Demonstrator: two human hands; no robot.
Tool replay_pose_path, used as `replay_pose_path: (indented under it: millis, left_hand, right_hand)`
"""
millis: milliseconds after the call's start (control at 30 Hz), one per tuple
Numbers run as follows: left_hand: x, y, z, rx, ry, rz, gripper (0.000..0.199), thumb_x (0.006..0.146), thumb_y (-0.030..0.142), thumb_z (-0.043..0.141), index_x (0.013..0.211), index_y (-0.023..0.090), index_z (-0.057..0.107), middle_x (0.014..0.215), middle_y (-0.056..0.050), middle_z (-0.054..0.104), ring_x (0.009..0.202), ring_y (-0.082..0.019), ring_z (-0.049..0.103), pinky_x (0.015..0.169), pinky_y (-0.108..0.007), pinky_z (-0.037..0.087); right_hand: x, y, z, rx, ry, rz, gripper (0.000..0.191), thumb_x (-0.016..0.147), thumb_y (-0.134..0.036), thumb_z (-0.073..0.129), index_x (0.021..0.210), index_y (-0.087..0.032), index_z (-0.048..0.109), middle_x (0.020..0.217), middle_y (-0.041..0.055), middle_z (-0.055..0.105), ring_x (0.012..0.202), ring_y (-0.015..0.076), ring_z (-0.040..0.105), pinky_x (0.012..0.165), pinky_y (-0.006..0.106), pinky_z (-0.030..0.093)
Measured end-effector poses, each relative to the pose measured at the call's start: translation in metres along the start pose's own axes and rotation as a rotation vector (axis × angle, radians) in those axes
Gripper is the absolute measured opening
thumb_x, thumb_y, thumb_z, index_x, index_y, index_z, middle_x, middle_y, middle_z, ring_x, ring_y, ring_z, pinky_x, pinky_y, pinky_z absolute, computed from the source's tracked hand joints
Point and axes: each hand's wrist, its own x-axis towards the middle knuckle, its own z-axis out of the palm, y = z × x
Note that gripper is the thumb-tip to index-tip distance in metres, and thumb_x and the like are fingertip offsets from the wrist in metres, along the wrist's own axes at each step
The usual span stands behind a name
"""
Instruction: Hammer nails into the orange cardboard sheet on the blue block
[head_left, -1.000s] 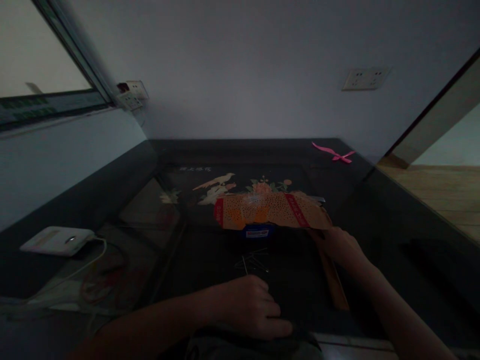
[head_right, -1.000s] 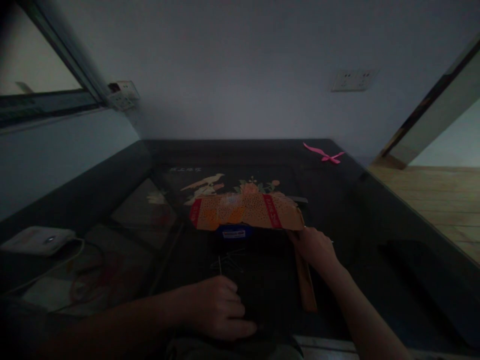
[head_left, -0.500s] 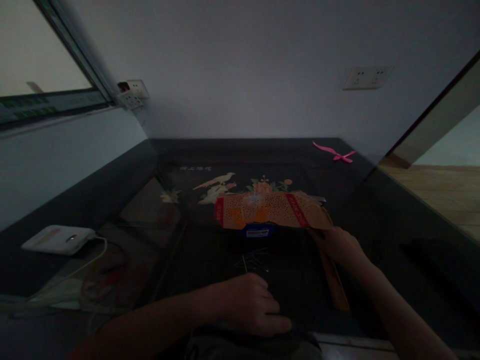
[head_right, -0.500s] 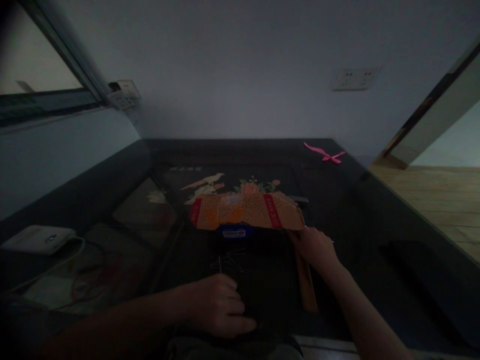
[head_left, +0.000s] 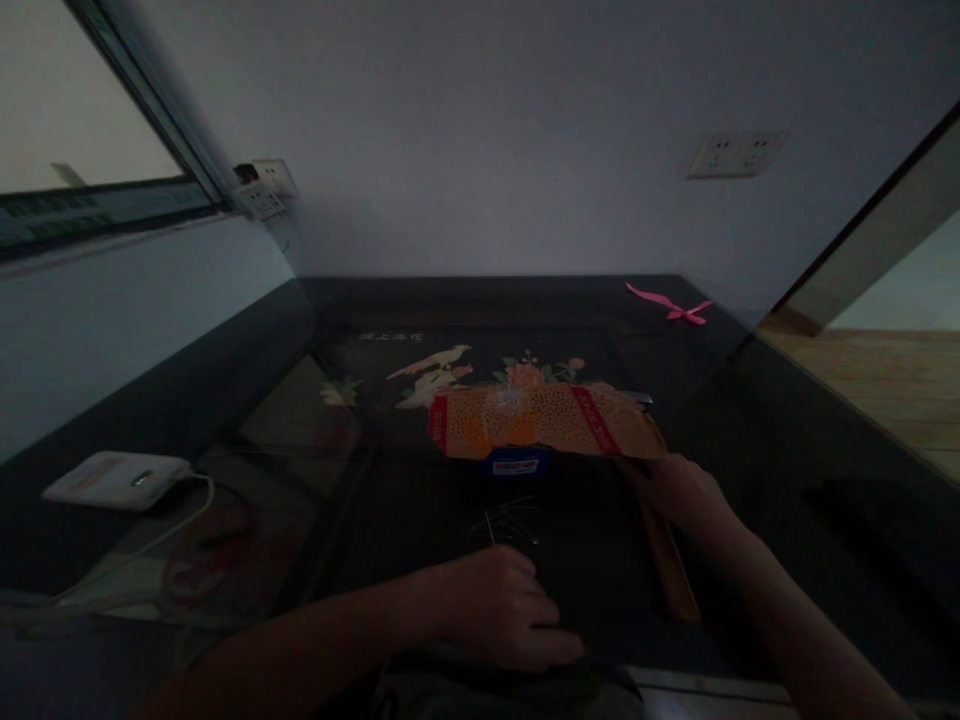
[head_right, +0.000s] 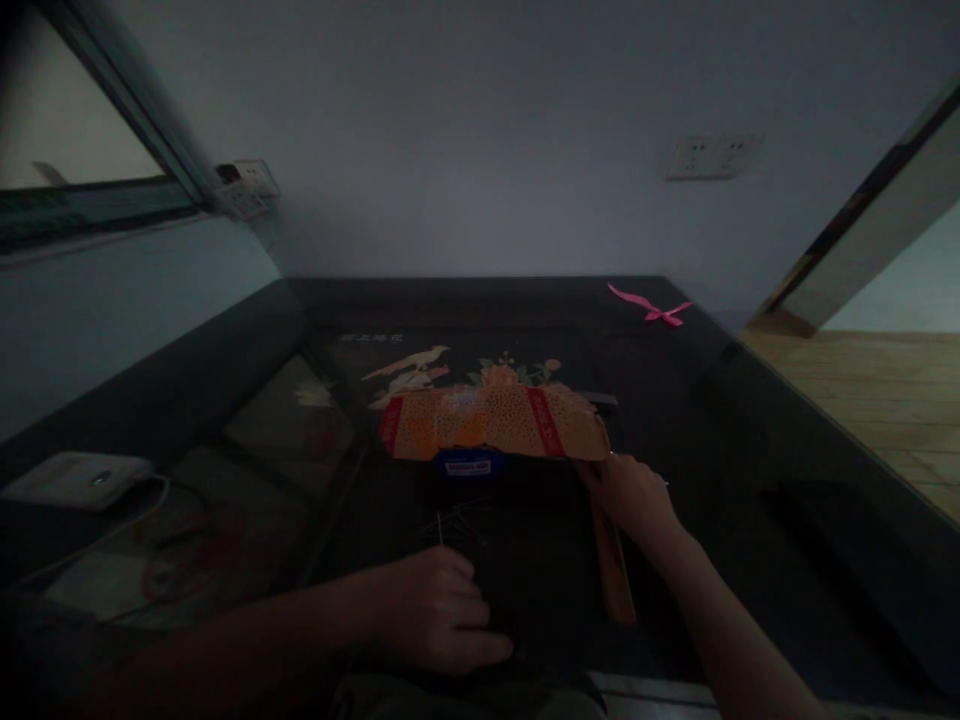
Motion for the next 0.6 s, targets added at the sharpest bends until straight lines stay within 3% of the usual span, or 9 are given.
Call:
replay_pose_path:
  millis: [600]
  left_hand:
    - [-0.0024, -0.0007, 0.0040, 0.000, -0.040, -0.013, 0.012, 0.093, 0.019, 0.052, 0.099, 0.016, 0.062, 0.061, 0.004, 0.057, 0.054, -0.010, 0.054, 0.047, -0.027, 0.033]
  right_hand:
    - [0.0003, 0.0006, 0.0003, 0.011, 0.020, -0.001, 0.043, 0.097, -0.048, 0.043, 0.104, -0.014, 0.068, 0.094, 0.0085, 0.074, 0.080, 0.0197, 0.071, 0.076, 0.040, 0.053]
